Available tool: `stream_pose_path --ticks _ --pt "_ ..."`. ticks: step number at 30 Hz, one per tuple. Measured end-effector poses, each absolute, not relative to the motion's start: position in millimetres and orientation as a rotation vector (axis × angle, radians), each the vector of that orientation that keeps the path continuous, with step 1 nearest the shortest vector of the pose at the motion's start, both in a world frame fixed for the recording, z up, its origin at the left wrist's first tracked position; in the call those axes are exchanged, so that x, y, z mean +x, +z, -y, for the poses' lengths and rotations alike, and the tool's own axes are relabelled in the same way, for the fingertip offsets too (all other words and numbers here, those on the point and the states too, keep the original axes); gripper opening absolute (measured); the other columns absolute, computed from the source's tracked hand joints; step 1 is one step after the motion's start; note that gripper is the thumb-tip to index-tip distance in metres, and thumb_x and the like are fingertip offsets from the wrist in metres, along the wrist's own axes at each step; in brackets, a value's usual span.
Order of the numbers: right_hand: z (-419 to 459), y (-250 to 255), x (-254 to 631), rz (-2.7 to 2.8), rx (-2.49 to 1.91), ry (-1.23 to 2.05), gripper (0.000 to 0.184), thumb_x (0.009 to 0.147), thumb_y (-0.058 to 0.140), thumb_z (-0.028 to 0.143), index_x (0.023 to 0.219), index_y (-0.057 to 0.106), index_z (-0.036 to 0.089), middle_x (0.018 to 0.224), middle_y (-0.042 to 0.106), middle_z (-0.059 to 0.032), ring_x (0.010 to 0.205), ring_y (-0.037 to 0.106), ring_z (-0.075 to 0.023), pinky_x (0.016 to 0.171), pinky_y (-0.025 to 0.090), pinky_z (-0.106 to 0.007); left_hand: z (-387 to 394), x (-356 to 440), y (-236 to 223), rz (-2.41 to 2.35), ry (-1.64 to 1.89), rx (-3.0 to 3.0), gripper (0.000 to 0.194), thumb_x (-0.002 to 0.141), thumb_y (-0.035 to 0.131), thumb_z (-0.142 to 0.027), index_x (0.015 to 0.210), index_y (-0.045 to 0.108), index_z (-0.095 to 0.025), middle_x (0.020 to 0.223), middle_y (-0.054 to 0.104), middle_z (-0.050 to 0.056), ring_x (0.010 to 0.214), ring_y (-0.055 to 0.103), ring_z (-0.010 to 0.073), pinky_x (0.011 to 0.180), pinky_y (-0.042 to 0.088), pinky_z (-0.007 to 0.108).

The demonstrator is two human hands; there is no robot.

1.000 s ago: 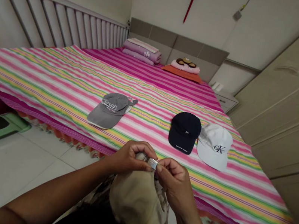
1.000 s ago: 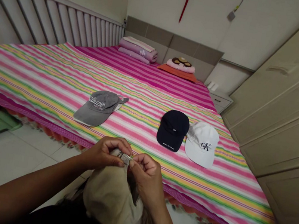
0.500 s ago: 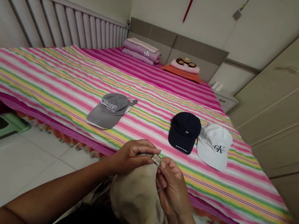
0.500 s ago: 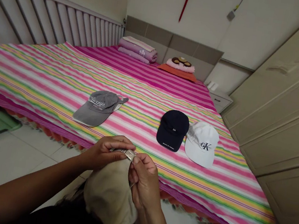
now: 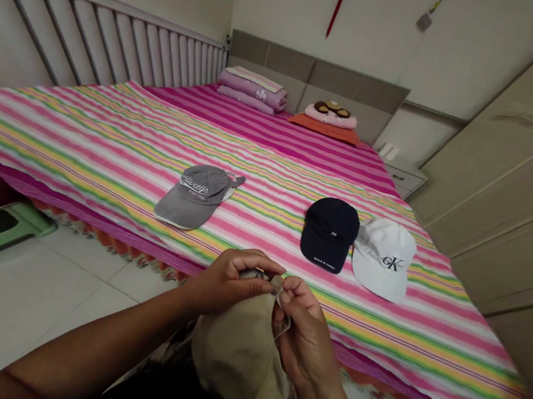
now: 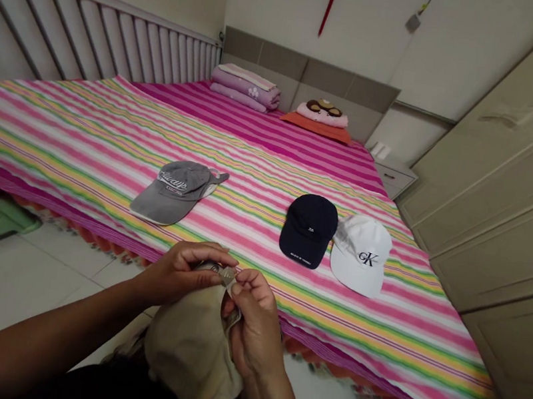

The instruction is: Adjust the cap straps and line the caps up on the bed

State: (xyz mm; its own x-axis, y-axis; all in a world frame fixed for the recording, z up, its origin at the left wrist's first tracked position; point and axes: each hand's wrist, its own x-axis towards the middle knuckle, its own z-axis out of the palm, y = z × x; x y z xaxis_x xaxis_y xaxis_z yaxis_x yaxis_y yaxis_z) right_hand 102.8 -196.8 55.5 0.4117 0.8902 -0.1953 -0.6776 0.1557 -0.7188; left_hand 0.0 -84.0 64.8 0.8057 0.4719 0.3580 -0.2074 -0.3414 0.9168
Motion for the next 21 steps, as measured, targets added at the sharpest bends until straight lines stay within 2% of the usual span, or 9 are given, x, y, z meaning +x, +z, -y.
stream_pose_path --ticks 8,13,17,21 --pt "194.7 57.5 102.4 0.287 -0.802 1.126 0.026 0.056 0.074 0.011 0.068 0.053 0.018 0.054 0.052 0.0065 0.039 0.045 -0.0019 0.039 0.037 -0.009 84.5 -0.6 65.0 -0.161 0.748 1.899 0.024 0.071 0.063 -0.024 0.093 0.065 -0.014 0.085 0.067 0.006 0.082 0.061 0.0160 0.074 0.047 0.026" --pt "197.5 58.5 103.1 0.276 -0.807 1.170 0.023 0.060 0.071 0.015 0.071 0.052 0.018 0.062 0.055 0.0051 0.045 0.050 -0.0039 0.046 0.043 -0.013 85.0 -0.9 63.5 -0.198 0.750 1.870 0.030 0.068 0.065 -0.022 0.097 0.062 -0.013 0.084 0.065 0.006 0.080 0.060 0.0154 0.074 0.047 0.026" --pt "196.7 57.9 102.8 0.309 -0.809 1.164 0.027 0.057 0.073 0.011 0.071 0.051 0.018 0.058 0.054 0.0064 0.044 0.050 -0.0035 0.044 0.040 -0.011 85.3 -0.8 61.4 -0.204 0.689 1.798 0.038 0.069 0.064 -0.020 0.105 0.058 -0.013 0.085 0.063 0.005 0.079 0.059 0.0142 0.073 0.047 0.026" --pt "195.3 55.2 104.8 0.346 -0.845 1.128 0.030 0.057 0.075 0.015 0.071 0.049 0.019 0.058 0.055 0.0068 0.044 0.050 -0.0038 0.045 0.039 -0.012 84.6 -1.0 57.4 -0.195 0.658 1.772 0.038 0.069 0.064 -0.019 0.106 0.057 -0.014 0.085 0.062 0.005 0.079 0.058 0.0137 0.074 0.046 0.026"
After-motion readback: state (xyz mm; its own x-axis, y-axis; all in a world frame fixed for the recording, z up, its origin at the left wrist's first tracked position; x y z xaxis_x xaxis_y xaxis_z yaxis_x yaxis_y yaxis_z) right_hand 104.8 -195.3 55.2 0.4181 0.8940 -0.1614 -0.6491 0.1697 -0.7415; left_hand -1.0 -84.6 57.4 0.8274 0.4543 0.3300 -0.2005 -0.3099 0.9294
